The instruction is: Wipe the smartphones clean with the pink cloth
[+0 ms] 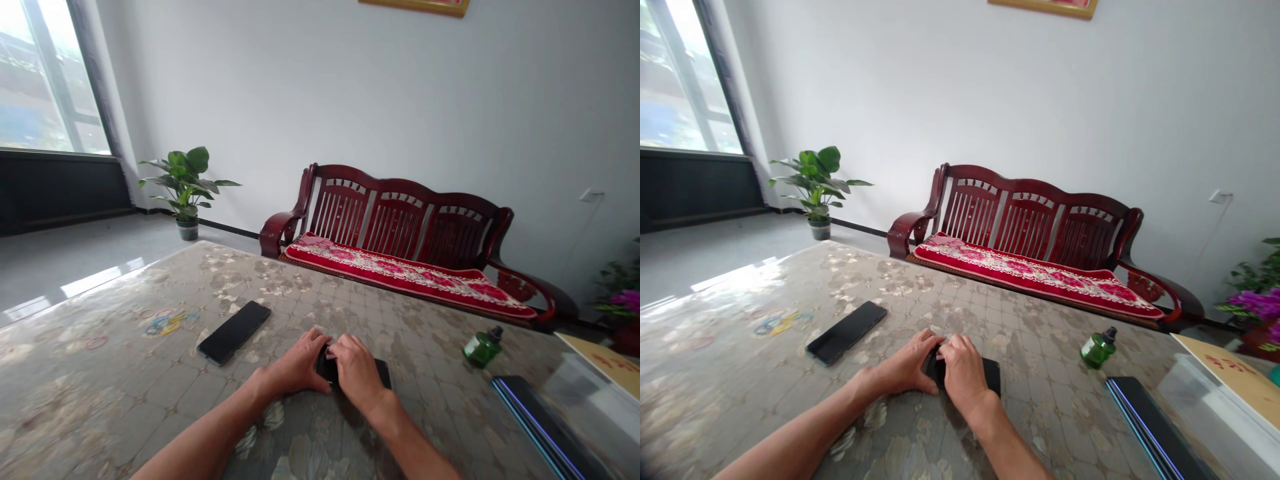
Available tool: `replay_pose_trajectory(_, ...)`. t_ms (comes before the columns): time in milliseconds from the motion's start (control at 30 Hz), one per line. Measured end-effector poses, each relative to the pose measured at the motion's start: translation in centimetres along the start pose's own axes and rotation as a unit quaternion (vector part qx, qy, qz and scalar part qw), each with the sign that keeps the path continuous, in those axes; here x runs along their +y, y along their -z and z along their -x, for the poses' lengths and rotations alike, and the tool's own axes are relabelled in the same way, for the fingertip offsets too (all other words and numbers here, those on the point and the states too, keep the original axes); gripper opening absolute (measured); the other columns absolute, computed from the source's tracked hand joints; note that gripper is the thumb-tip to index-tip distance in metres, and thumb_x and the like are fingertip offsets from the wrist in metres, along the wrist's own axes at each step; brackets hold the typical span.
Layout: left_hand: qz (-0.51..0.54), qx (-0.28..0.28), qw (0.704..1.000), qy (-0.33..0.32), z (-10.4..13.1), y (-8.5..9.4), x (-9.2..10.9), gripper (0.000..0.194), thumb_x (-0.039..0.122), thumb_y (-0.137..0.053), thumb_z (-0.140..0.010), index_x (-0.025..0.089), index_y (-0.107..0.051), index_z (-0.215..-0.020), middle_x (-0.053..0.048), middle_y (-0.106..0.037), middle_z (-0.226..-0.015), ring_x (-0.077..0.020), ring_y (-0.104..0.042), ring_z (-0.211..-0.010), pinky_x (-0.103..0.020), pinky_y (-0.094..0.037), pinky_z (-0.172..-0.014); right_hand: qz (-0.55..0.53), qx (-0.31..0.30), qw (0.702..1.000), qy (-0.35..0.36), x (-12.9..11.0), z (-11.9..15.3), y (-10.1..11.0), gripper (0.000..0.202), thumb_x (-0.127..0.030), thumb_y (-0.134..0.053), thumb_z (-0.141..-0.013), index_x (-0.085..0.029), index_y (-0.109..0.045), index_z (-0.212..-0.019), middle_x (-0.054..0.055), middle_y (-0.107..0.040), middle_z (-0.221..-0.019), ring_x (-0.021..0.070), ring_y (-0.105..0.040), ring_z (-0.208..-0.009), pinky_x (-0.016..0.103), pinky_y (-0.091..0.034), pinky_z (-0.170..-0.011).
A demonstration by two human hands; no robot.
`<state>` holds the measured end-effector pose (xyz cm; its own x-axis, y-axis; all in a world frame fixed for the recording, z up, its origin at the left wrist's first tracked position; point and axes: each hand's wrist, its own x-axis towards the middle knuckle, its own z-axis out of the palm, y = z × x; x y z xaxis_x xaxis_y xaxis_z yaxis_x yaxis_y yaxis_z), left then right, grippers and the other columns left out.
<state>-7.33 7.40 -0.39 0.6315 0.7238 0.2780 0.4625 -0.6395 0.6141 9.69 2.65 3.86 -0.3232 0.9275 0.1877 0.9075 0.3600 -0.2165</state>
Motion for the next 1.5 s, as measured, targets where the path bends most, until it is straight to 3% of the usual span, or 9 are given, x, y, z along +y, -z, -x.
replay_pose_trajectory(167,-0.004,0.02,1.0,0.023,0.0,-0.5,-0.1,0.1,0.026,-0.092,-0.047,0.018,-0.045,-0.135,-0.012,-0.054,-0.122,-0.0327,-0.053,-0.114,-0.044,-0.042,-0.101,-0.027,-0.054,0.997,0.048,-0.7,1.3,0.5,0.029,-0.009,-0.047,-0.09,-0.024,-0.072,-0.091,0.002,-0.066,-0.095,0.0161,-0.057,-0.094,0.023,-0.04,-0.084)
replay_pose_trajectory(333,0.028,-0.007,1.0,0.007,0.1,0.1,0.0,0.096,0.032,-0.091,-0.051,0.021,-0.046,-0.135,-0.011,-0.055,-0.125,-0.0327,-0.052,-0.117,-0.045,-0.041,-0.102,-0.009,-0.026,1.0,0.011,-0.6,-0.1,0.5,0.032,-0.008,-0.044,-0.092,-0.023,-0.072,-0.094,0.004,-0.067,-0.098,0.0165,-0.057,-0.098,0.023,-0.04,-0.087)
replay_pose_trajectory(467,0.037,-0.005,0.999,0.006,0.1,0.2,0.0,0.092,0.027,-0.091,-0.052,0.021,-0.047,-0.133,-0.01,-0.056,-0.123,-0.0316,-0.053,-0.116,-0.044,-0.042,-0.102,0.002,0.009,1.0,-0.001,-0.8,-0.7,0.0,0.032,-0.007,-0.042,-0.092,-0.022,-0.071,-0.094,0.004,-0.066,-0.099,0.0172,-0.056,-0.098,0.024,-0.041,-0.087)
replay_pose_trajectory(700,0.049,0.001,0.998,0.038,0.2,-0.4,-0.5,0.099,0.029,-0.09,-0.051,0.024,-0.042,-0.138,-0.011,-0.054,-0.126,-0.0324,-0.054,-0.115,-0.045,-0.045,-0.098,-0.022,-0.043,0.998,0.034,0.0,1.6,0.4,0.028,-0.009,-0.049,-0.089,-0.025,-0.071,-0.092,0.001,-0.065,-0.095,0.0156,-0.057,-0.094,0.023,-0.039,-0.084)
replay_pose_trajectory(1000,0.022,-0.011,0.998,0.054,0.4,0.2,0.3,0.091,0.026,-0.087,-0.056,0.027,-0.043,-0.136,-0.007,-0.055,-0.118,-0.0288,-0.058,-0.105,-0.042,-0.048,-0.092,0.03,0.022,0.994,-0.102,4.7,1.9,1.8,0.033,-0.008,-0.043,-0.09,-0.023,-0.072,-0.087,0.004,-0.065,-0.09,0.0173,-0.06,-0.092,0.024,-0.04,-0.08)
replay_pose_trajectory(1067,0.025,-0.01,0.998,0.054,0.5,0.2,0.4,0.09,0.026,-0.087,-0.056,0.027,-0.044,-0.135,-0.007,-0.055,-0.117,-0.0279,-0.058,-0.103,-0.041,-0.049,-0.091,0.027,0.027,0.993,-0.108,4.6,2.6,1.6,0.033,-0.008,-0.043,-0.089,-0.023,-0.072,-0.089,0.004,-0.065,-0.091,0.0173,-0.06,-0.092,0.024,-0.04,-0.08)
replay_pose_trajectory(1267,0.034,-0.004,0.998,0.049,0.5,0.3,0.6,0.086,0.025,-0.085,-0.058,0.027,-0.045,-0.134,-0.006,-0.055,-0.117,-0.0266,-0.058,-0.103,-0.039,-0.048,-0.092,-0.016,-0.008,0.999,-0.038,3.3,4.5,1.0,0.035,-0.007,-0.045,-0.088,-0.026,-0.072,-0.098,0.004,-0.065,-0.096,0.017,-0.058,-0.096,0.023,-0.041,-0.084)
replay_pose_trajectory(1500,0.009,-0.009,0.998,0.059,0.5,0.5,1.1,0.081,0.023,-0.084,-0.06,0.026,-0.047,-0.132,-0.006,-0.055,-0.114,-0.0276,-0.057,-0.104,-0.04,-0.047,-0.093,0.044,0.035,0.99,-0.128,5.6,4.5,1.7,0.034,-0.007,-0.041,-0.091,-0.023,-0.071,-0.092,0.005,-0.065,-0.094,0.0174,-0.059,-0.093,0.024,-0.041,-0.082)
